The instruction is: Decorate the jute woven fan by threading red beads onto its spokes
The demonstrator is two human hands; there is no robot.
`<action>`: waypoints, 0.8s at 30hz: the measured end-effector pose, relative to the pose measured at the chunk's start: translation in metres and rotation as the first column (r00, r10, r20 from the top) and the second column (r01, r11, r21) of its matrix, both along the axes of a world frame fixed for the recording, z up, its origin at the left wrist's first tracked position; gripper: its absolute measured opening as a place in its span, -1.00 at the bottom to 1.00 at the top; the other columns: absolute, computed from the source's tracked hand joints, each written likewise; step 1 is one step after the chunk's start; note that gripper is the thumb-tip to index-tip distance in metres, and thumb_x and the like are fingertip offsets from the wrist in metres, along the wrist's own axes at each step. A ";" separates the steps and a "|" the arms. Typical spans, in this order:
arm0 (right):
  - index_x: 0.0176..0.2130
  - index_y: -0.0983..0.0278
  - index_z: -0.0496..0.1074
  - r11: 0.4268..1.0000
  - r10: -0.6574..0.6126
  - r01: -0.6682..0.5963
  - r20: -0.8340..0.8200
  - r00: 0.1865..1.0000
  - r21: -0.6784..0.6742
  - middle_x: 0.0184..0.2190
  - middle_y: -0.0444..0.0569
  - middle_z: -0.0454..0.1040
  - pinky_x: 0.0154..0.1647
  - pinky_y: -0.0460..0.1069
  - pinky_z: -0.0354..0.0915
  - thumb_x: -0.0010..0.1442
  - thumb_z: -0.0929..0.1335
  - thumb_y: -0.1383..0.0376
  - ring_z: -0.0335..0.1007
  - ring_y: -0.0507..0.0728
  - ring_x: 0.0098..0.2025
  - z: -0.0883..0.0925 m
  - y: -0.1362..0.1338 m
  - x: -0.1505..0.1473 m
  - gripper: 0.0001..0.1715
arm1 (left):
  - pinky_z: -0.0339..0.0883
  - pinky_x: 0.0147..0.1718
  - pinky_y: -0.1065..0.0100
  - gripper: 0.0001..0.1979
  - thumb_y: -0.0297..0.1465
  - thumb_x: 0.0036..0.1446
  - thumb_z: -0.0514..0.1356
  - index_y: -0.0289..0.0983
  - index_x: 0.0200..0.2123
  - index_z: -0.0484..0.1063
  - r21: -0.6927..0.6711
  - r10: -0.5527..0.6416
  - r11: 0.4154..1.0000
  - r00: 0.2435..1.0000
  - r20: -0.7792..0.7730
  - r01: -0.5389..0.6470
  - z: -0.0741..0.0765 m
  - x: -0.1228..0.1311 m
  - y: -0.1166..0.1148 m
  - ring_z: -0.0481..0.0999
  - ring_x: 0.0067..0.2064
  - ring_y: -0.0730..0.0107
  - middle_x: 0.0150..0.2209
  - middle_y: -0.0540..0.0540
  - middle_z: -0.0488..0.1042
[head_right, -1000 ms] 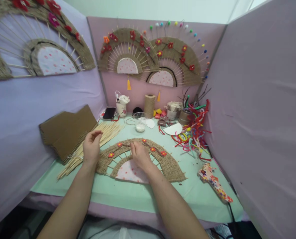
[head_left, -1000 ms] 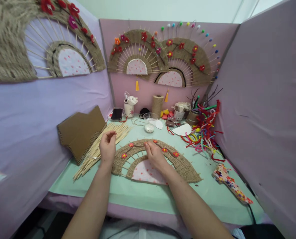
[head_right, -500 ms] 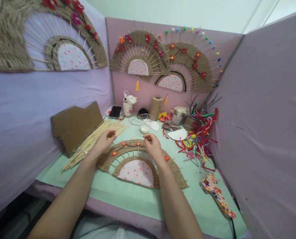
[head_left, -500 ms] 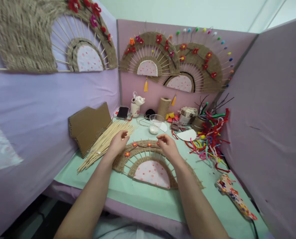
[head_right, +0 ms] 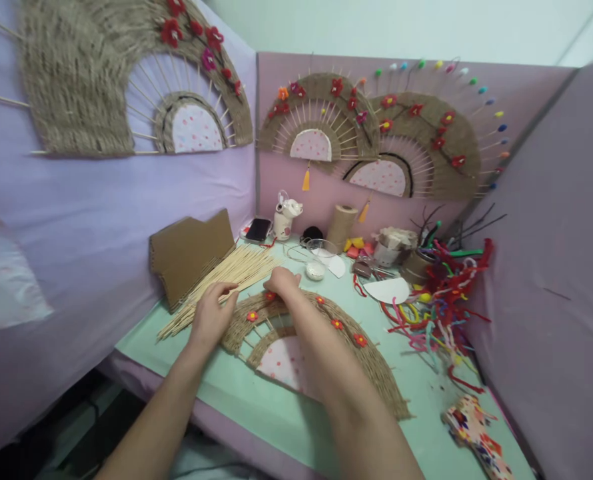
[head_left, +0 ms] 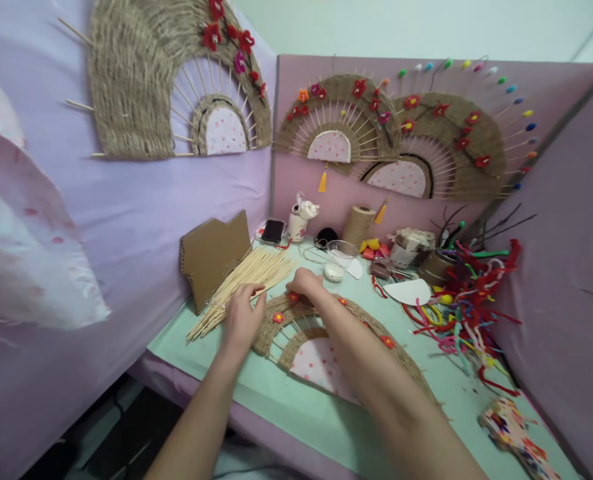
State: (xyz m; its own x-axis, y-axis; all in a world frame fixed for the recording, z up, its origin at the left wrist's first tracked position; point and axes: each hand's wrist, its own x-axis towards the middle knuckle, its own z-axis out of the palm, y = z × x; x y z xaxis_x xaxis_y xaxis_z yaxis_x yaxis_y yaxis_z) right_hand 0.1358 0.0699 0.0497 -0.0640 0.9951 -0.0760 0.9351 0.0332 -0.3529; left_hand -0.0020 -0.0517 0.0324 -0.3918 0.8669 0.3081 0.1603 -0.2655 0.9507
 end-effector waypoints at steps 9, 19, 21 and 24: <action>-0.53 0.29 0.47 0.837 -0.025 0.064 -0.079 0.997 0.543 -0.43 0.09 0.49 -0.15 0.15 0.00 0.07 0.32 0.30 0.30 0.29 -0.17 0.107 -0.054 0.046 -0.80 | 0.18 0.14 0.23 -0.35 -0.37 -0.22 0.44 0.02 -0.06 0.22 -0.198 0.048 0.976 0.796 0.603 0.092 -0.051 0.062 -0.101 0.22 0.21 0.19 0.14 -0.09 0.22; -0.35 0.23 0.49 0.594 0.116 -0.096 0.033 0.993 0.799 -0.27 -0.02 0.53 -0.11 0.13 -0.05 0.18 0.35 0.35 0.23 0.21 -0.12 0.116 -0.121 0.066 -0.91 | 0.45 -0.16 0.31 -0.69 -0.46 -0.19 0.46 -0.30 -0.36 0.43 -0.025 -0.266 0.809 0.403 0.876 0.587 -0.032 0.104 -0.055 0.52 -0.21 0.38 -0.28 -0.06 0.53; -0.22 0.20 0.50 0.516 0.172 -0.098 0.008 0.985 0.851 -0.17 -0.03 0.53 -0.08 0.12 -0.02 0.22 0.36 0.32 0.25 0.20 -0.07 0.112 -0.126 0.072 -0.88 | 0.47 -0.18 0.32 -0.69 -0.46 -0.20 0.46 -0.31 -0.39 0.41 -0.032 -0.253 0.817 0.408 0.877 0.575 -0.038 0.105 -0.054 0.52 -0.24 0.40 -0.32 -0.05 0.53; -0.14 0.17 0.51 0.333 0.211 0.002 -0.077 0.975 0.943 -0.14 -0.02 0.51 -0.04 0.11 0.04 0.25 0.35 0.24 0.28 0.17 -0.07 0.100 -0.128 0.077 -0.82 | 0.49 -0.23 0.34 -0.66 -0.45 -0.21 0.47 -0.31 -0.38 0.40 -0.036 -0.247 0.826 0.418 0.874 0.562 -0.041 0.103 -0.055 0.53 -0.25 0.41 -0.33 -0.04 0.53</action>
State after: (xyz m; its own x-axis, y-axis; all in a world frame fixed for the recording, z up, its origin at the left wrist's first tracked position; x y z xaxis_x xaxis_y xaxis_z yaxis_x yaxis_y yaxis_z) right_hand 0.2126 -0.0581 0.1493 -0.0770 0.3873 0.9187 0.8323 0.5324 -0.1547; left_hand 0.1013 -0.1066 -0.0087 0.1039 0.9690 -0.2244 -0.7604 0.2228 0.6100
